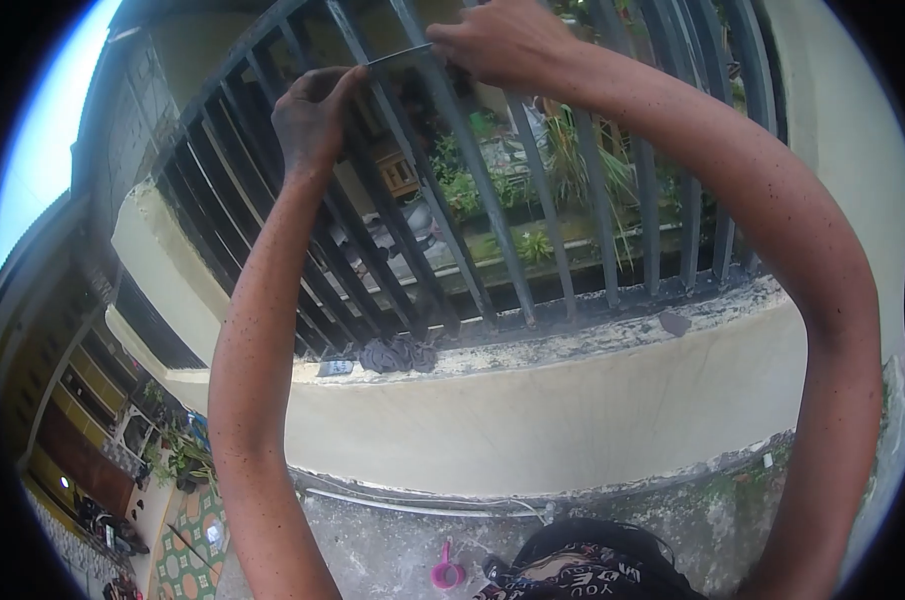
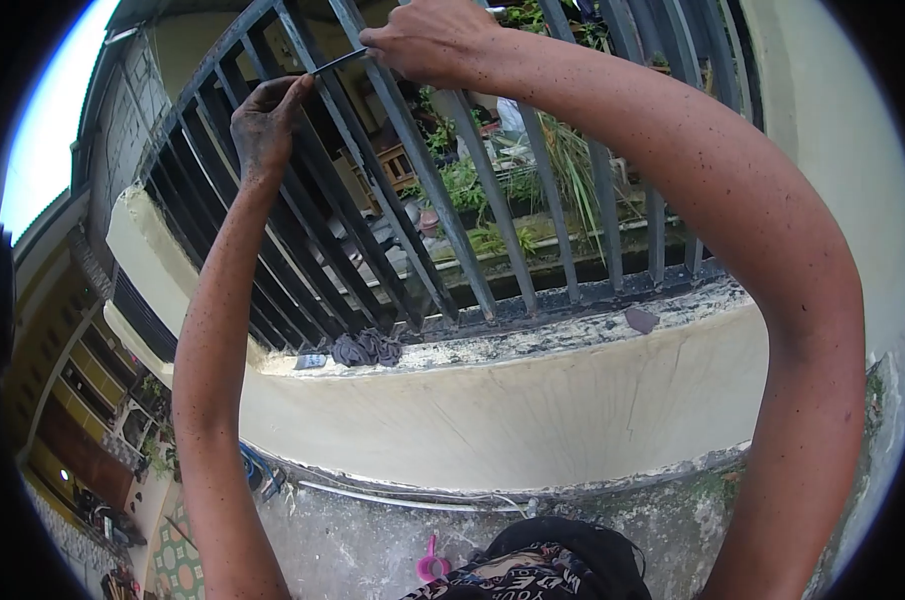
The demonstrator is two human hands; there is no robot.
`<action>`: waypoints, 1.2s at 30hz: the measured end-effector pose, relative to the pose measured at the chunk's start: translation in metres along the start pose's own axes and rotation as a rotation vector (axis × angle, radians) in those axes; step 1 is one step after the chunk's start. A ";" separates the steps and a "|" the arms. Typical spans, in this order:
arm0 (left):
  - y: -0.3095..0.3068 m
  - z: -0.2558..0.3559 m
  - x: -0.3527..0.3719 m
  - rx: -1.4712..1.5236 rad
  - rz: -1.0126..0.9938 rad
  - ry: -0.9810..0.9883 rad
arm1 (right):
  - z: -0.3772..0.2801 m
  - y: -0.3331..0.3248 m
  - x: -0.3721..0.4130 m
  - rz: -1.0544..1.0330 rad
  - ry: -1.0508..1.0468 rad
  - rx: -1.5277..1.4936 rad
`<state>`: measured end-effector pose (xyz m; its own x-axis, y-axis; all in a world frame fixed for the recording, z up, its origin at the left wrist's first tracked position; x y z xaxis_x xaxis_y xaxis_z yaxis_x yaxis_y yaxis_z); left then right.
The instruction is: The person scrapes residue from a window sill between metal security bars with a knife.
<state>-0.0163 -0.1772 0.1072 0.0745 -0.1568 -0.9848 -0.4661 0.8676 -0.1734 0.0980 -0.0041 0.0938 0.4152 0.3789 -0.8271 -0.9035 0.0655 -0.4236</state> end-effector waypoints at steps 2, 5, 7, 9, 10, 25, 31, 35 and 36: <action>0.008 -0.022 0.005 0.234 -0.075 -0.300 | -0.002 -0.004 0.005 0.060 -0.071 0.036; 0.013 -0.022 -0.003 0.289 -0.157 -0.292 | 0.003 -0.008 0.006 0.140 -0.090 0.053; 0.019 -0.015 -0.003 0.263 -0.219 -0.290 | 0.006 -0.019 0.007 0.220 -0.034 -0.007; 0.024 -0.007 0.001 0.229 -0.156 -0.299 | 0.006 -0.017 0.006 0.248 -0.044 0.032; 0.021 -0.005 0.003 0.191 -0.095 -0.306 | 0.006 -0.017 0.006 0.279 -0.054 0.069; 0.113 -0.018 0.038 0.868 -0.273 -0.570 | -0.010 -0.026 -0.005 -0.079 0.020 -0.020; 0.086 -0.003 -0.006 1.068 -0.015 -0.464 | 0.011 -0.012 -0.023 0.059 0.074 -0.126; 0.098 -0.016 -0.014 0.970 -0.114 -0.331 | 0.008 -0.019 -0.019 0.032 0.105 -0.170; 0.098 -0.016 -0.012 0.971 -0.104 -0.337 | 0.008 -0.017 -0.021 -0.001 0.114 -0.167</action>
<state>-0.0776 -0.0977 0.1019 0.3867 -0.2426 -0.8897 0.4581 0.8879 -0.0430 0.1035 -0.0053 0.1214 0.4340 0.2710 -0.8592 -0.8768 -0.0922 -0.4720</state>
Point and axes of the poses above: each hand's wrist, its own x-axis away from the middle knuckle, its own y-axis out of the palm, z = x × y, the point moved 9 cm from there along -x, towards the middle knuckle, and after that the axes turned 11 degrees about -x, right-handed, at the moved point
